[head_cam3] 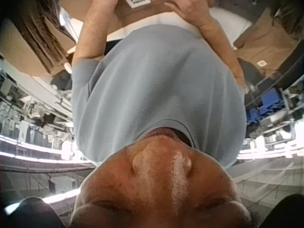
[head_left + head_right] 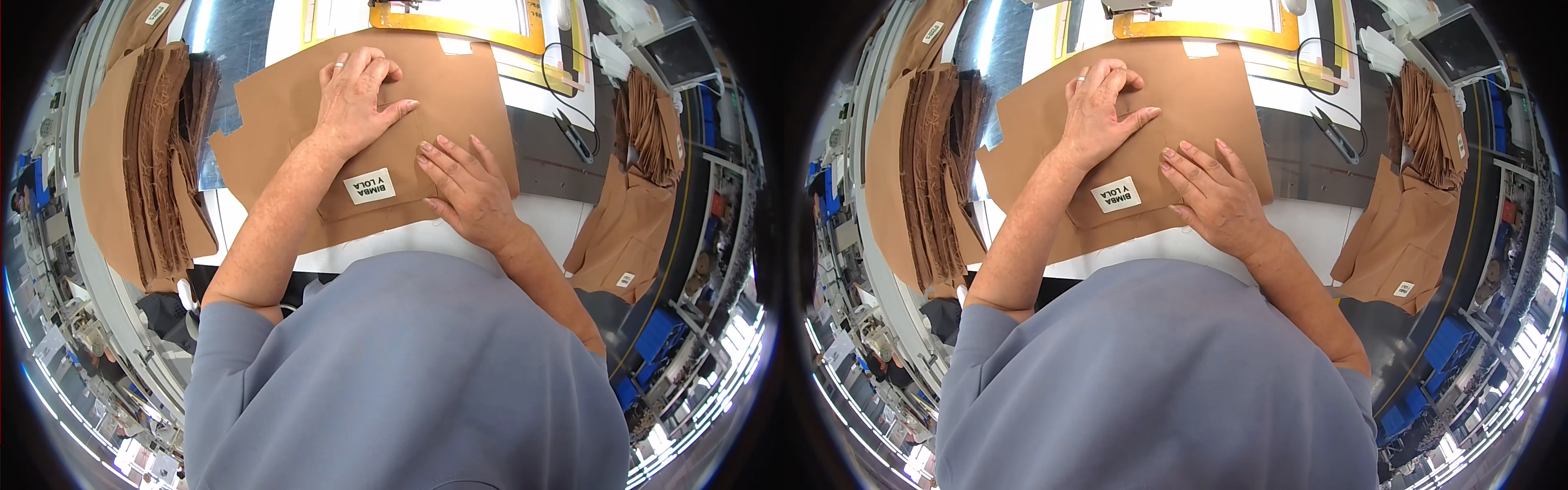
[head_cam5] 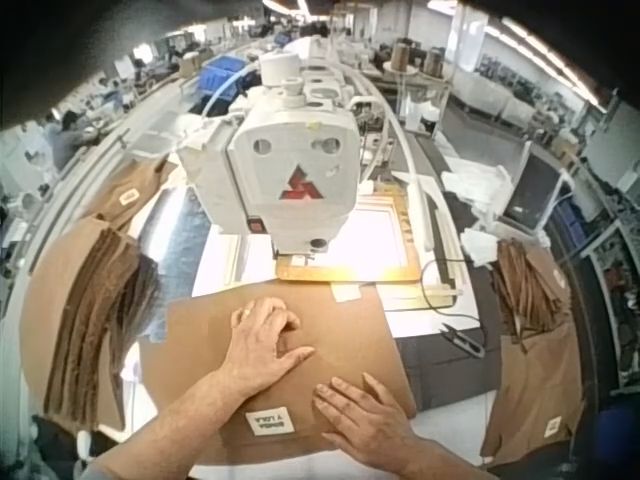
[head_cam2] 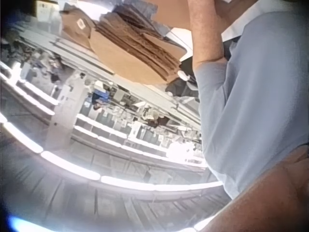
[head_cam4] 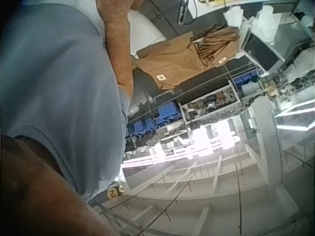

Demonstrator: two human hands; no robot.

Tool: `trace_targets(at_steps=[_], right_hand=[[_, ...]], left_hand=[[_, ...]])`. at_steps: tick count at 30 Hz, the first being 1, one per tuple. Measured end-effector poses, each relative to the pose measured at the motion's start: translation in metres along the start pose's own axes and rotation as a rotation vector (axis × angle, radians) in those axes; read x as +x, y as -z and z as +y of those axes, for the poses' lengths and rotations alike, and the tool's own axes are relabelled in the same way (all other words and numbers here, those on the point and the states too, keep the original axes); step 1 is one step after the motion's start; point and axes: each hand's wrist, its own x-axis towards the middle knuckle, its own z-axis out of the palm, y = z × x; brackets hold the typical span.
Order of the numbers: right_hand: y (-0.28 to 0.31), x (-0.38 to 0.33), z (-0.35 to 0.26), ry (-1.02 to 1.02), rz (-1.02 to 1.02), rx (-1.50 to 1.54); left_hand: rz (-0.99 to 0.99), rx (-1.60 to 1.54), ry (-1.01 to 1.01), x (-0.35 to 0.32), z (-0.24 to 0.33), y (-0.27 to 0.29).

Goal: Assembling and trimming leather bag components at an industrial sewing station.

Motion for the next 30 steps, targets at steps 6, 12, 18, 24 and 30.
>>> trace_targets(at_steps=[6, 12, 18, 24, 30], right_hand=[[0.004, 0.003, 0.001, 0.048, 0.000, -0.026], [0.022, -0.016, 0.028, -0.144, 0.144, -0.041], [0.031, -0.019, 0.049, -0.215, 0.210, -0.150], [0.015, -0.018, 0.065, -0.202, 0.270, -0.160], [0.018, -0.013, 0.062, -0.176, 0.309, -0.152]], left_hand=[[0.016, 0.088, 0.094, -0.003, -0.021, 0.001], [0.296, 0.301, 0.355, -0.039, -0.058, 0.039], [0.107, 0.246, 0.363, -0.085, -0.044, 0.073], [-0.081, -0.204, 0.305, -0.087, -0.032, 0.087], [-0.222, -0.398, 0.430, -0.040, -0.033, 0.196]])
